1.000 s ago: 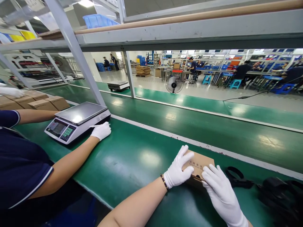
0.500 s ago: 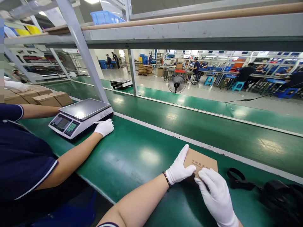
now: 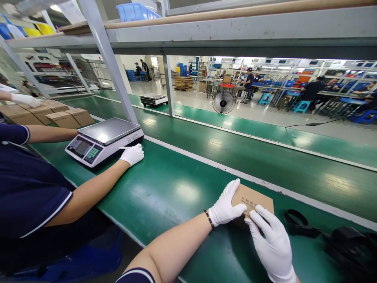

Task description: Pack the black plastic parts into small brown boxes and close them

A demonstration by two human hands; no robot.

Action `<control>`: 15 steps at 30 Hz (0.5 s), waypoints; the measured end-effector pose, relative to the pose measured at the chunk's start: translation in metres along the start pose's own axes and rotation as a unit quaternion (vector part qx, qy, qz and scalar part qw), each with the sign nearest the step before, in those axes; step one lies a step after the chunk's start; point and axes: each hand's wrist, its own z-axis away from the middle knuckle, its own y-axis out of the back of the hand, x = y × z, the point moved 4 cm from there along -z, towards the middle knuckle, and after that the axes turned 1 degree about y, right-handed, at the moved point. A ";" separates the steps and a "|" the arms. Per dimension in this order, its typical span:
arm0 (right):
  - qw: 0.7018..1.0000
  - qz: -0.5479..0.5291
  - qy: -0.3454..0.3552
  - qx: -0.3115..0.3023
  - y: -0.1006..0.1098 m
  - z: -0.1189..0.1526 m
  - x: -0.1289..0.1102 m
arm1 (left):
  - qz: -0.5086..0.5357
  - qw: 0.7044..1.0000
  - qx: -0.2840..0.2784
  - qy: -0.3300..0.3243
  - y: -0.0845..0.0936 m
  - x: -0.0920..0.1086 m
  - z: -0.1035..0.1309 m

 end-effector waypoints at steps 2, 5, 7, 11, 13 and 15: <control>0.999 -0.012 -0.038 -0.004 0.000 -0.004 0.002 | -0.007 1.000 0.008 -0.006 -0.001 0.001 0.000; 0.995 -0.039 -0.094 -0.002 -0.002 -0.009 0.007 | -0.018 0.999 0.026 -0.006 -0.002 0.002 0.001; 0.991 -0.061 -0.115 -0.004 -0.004 -0.011 0.011 | -0.019 0.999 0.034 0.003 -0.002 0.001 0.002; 0.950 -0.155 -0.260 0.077 -0.006 -0.003 0.026 | -0.036 0.997 0.069 -0.008 0.005 -0.003 0.004; 0.912 -0.202 -0.339 0.111 -0.012 0.008 0.032 | -0.083 0.984 0.138 -0.072 0.014 0.002 0.008; 0.902 -0.220 -0.363 0.082 -0.024 0.018 0.034 | -0.149 0.952 0.207 -0.170 0.018 0.012 0.016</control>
